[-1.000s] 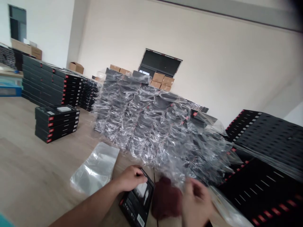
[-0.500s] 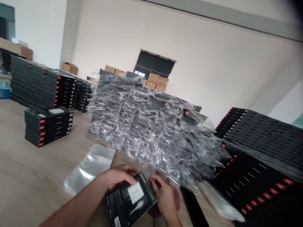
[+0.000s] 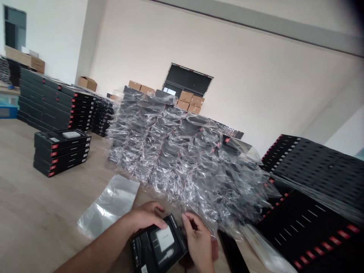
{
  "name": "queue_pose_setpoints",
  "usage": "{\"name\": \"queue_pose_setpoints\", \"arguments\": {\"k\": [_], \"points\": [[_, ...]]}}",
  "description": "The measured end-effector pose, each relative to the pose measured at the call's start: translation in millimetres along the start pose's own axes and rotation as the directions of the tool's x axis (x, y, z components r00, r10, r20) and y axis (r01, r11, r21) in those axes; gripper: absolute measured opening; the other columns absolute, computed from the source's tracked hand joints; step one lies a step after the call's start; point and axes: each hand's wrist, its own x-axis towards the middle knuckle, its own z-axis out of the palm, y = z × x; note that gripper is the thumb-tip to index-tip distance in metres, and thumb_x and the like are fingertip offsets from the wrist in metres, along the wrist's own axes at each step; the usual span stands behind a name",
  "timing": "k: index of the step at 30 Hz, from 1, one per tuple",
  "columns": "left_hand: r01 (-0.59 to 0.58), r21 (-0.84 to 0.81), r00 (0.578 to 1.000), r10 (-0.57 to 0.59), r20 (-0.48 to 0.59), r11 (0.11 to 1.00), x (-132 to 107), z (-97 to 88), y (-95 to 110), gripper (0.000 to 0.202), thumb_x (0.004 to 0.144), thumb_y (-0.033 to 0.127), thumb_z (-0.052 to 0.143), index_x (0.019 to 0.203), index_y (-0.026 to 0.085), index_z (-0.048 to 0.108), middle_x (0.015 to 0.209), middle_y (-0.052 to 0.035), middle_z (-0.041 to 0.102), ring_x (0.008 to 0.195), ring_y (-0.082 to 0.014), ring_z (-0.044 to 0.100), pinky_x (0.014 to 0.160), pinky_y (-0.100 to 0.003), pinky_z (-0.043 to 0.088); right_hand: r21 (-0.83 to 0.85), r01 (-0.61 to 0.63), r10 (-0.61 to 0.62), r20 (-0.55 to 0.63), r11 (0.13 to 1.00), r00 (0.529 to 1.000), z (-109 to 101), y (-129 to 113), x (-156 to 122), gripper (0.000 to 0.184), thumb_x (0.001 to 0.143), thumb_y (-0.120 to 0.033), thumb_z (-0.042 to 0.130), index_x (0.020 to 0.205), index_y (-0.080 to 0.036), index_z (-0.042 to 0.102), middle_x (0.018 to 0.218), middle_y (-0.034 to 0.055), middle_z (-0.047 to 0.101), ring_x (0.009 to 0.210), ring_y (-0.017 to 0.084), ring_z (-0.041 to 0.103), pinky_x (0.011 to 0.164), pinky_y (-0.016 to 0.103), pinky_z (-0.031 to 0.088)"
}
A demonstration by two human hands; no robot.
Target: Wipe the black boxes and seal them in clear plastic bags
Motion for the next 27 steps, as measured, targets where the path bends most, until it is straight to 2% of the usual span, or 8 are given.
{"name": "queue_pose_setpoints", "arguments": {"k": [5, 7, 10, 12, 15, 18, 22, 27], "points": [[-0.204, 0.039, 0.975, 0.207, -0.078, 0.978, 0.3, 2.8, 0.0, 0.075, 0.054, 0.024, 0.079, 0.124, 0.018, 0.052, 0.126, -0.01, 0.058, 0.106, -0.0239, 0.059, 0.084, -0.029, 0.046, -0.035, 0.127, -0.121, 0.134, 0.991, 0.983, 1.7, -2.0, -1.8, 0.019, 0.079, -0.041, 0.063, 0.081, -0.023, 0.071, 0.076, 0.0017, 0.068, 0.07, 0.018, 0.062, 0.068, 0.026, 0.048], [-0.275, 0.121, 0.953, 0.286, -0.094, 0.954, 1.2, 3.0, 1.2, 0.061, 0.059, 0.025, 0.075, 0.117, 0.017, 0.059, 0.123, -0.0083, 0.061, 0.108, -0.0241, 0.059, 0.087, -0.029, 0.046, -0.082, 0.203, -0.188, 0.163, 0.976, 0.969, 1.3, -1.7, -1.8, 0.018, 0.082, -0.037, 0.059, 0.083, -0.024, 0.07, 0.08, 0.0022, 0.067, 0.074, 0.018, 0.063, 0.07, 0.025, 0.048], [-0.256, 0.213, 0.955, 0.281, -0.095, 0.943, 3.2, 2.8, 2.0, 0.046, 0.069, 0.03, 0.066, 0.113, 0.016, 0.066, 0.108, -0.0063, 0.07, 0.095, -0.0238, 0.065, 0.084, -0.032, 0.049, -0.198, 0.28, -0.257, 0.136, 0.939, 0.957, -0.2, 4.6, 0.0, 0.019, 0.083, -0.03, 0.051, 0.085, -0.025, 0.069, 0.085, 0.0039, 0.067, 0.081, 0.019, 0.064, 0.075, 0.028, 0.049], [-0.234, 0.244, 0.956, 0.268, -0.117, 0.941, 4.3, 3.2, 0.9, 0.045, 0.073, 0.032, 0.062, 0.114, 0.015, 0.067, 0.105, -0.0064, 0.072, 0.092, -0.0242, 0.066, 0.083, -0.033, 0.05, -0.336, 0.233, -0.226, 0.061, 0.913, 0.972, -1.9, 12.1, 2.1, 0.02, 0.079, -0.026, 0.049, 0.085, -0.024, 0.068, 0.088, 0.0055, 0.068, 0.082, 0.021, 0.065, 0.076, 0.031, 0.048], [-0.228, 0.266, 0.958, 0.265, -0.11, 0.937, 5.0, 5.5, -1.7, 0.044, 0.075, 0.033, 0.061, 0.114, 0.016, 0.068, 0.104, -0.0056, 0.072, 0.093, -0.0249, 0.067, 0.085, -0.034, 0.05, -0.516, -0.001, -0.016, -0.03, 0.857, 0.999, -6.0, 22.3, 4.9, 0.015, 0.076, -0.029, 0.05, 0.076, -0.024, 0.064, 0.078, 0.0059, 0.069, 0.074, 0.025, 0.066, 0.07, 0.034, 0.047], [-0.24, 0.282, 0.947, 0.287, -0.142, 0.929, 4.9, 8.6, -2.1, 0.042, 0.076, 0.031, 0.059, 0.115, 0.019, 0.068, 0.113, -0.0041, 0.069, 0.102, -0.0251, 0.065, 0.093, -0.035, 0.048, -0.474, -0.148, 0.172, 0.008, 0.868, 0.985, -9.8, 24.9, 6.0, 0.019, 0.077, -0.035, 0.05, 0.066, -0.025, 0.061, 0.064, 0.0035, 0.069, 0.063, 0.024, 0.066, 0.062, 0.033, 0.045], [-0.265, 0.282, 0.925, 0.326, -0.197, 0.922, 5.1, 9.5, 0.5, 0.043, 0.08, 0.027, 0.054, 0.121, 0.019, 0.064, 0.124, -0.0046, 0.064, 0.115, -0.0236, 0.058, 0.103, -0.035, 0.041, -0.305, -0.135, 0.165, 0.075, 0.943, 0.983, -8.8, 19.7, 4.4, 0.017, 0.073, -0.033, 0.05, 0.064, -0.025, 0.062, 0.063, 0.001, 0.07, 0.059, 0.022, 0.066, 0.059, 0.03, 0.045], [-0.285, 0.345, 0.901, 0.373, -0.223, 0.894, 9.8, 7.2, -2.9, 0.047, 0.081, 0.025, 0.052, 0.126, 0.017, 0.06, 0.126, -0.0068, 0.062, 0.119, -0.0227, 0.056, 0.105, -0.034, 0.038, -0.257, -0.072, 0.096, 0.085, 0.964, 0.992, -2.4, 14.7, 2.6, 0.015, 0.068, -0.029, 0.049, 0.062, -0.025, 0.062, 0.058, -0.0002, 0.068, 0.053, 0.021, 0.064, 0.055, 0.029, 0.045]]}}
